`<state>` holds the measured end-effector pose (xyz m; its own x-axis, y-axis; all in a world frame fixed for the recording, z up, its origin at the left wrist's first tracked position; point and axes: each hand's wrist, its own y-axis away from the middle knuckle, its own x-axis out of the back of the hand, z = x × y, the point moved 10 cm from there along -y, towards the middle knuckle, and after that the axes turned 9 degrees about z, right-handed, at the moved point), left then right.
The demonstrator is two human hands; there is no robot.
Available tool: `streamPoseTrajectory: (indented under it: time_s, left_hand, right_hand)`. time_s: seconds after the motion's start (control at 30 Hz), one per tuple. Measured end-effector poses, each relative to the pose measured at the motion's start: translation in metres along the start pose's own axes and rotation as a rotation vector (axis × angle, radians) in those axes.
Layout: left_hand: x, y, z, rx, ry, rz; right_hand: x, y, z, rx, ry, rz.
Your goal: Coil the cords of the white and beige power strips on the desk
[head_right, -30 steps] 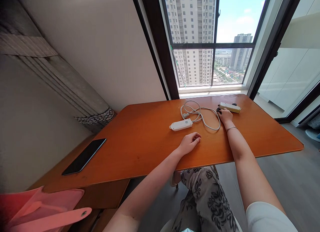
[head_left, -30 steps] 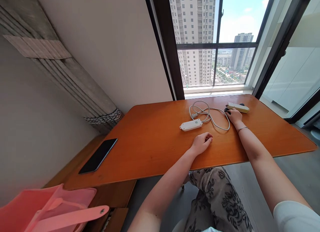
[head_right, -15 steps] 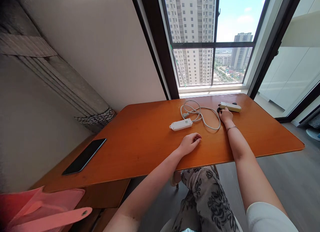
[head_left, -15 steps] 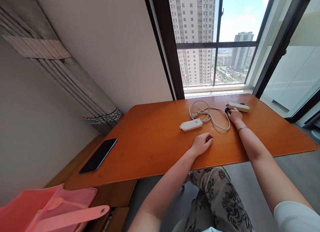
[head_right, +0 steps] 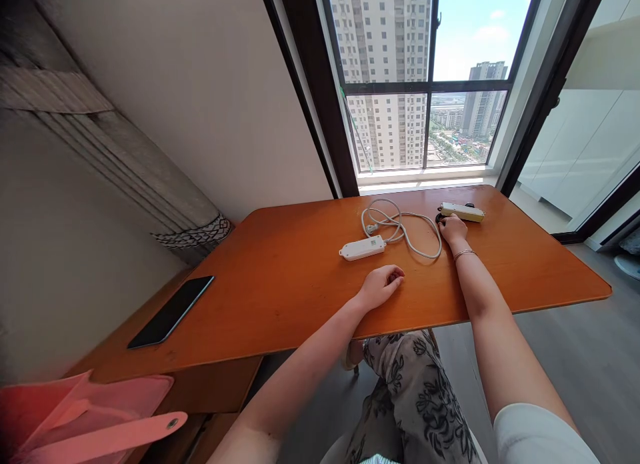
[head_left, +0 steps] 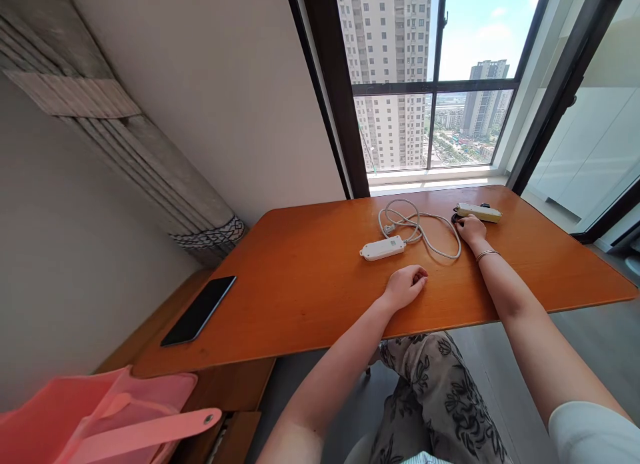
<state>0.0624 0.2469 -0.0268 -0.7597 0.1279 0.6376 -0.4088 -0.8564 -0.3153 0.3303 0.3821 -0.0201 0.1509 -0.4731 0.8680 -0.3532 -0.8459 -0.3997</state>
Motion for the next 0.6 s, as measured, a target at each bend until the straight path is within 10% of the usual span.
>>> streamPoseTrajectory:
  time_s: [0.13,0.33,0.6]
  left_hand:
    - [-0.001,0.0,-0.001,0.003,0.01,-0.002]
    - [-0.001,-0.001,-0.002,-0.002,0.017,0.004]
    - [0.0,0.0,0.001,-0.001,0.008,0.002]
  right_hand:
    - [-0.004,-0.004,0.005,-0.002,-0.078,0.032]
    - [0.022,-0.009,0.061,-0.27,-0.441,0.415]
    - [0.021,0.0,0.082,-0.385,-0.552,0.442]
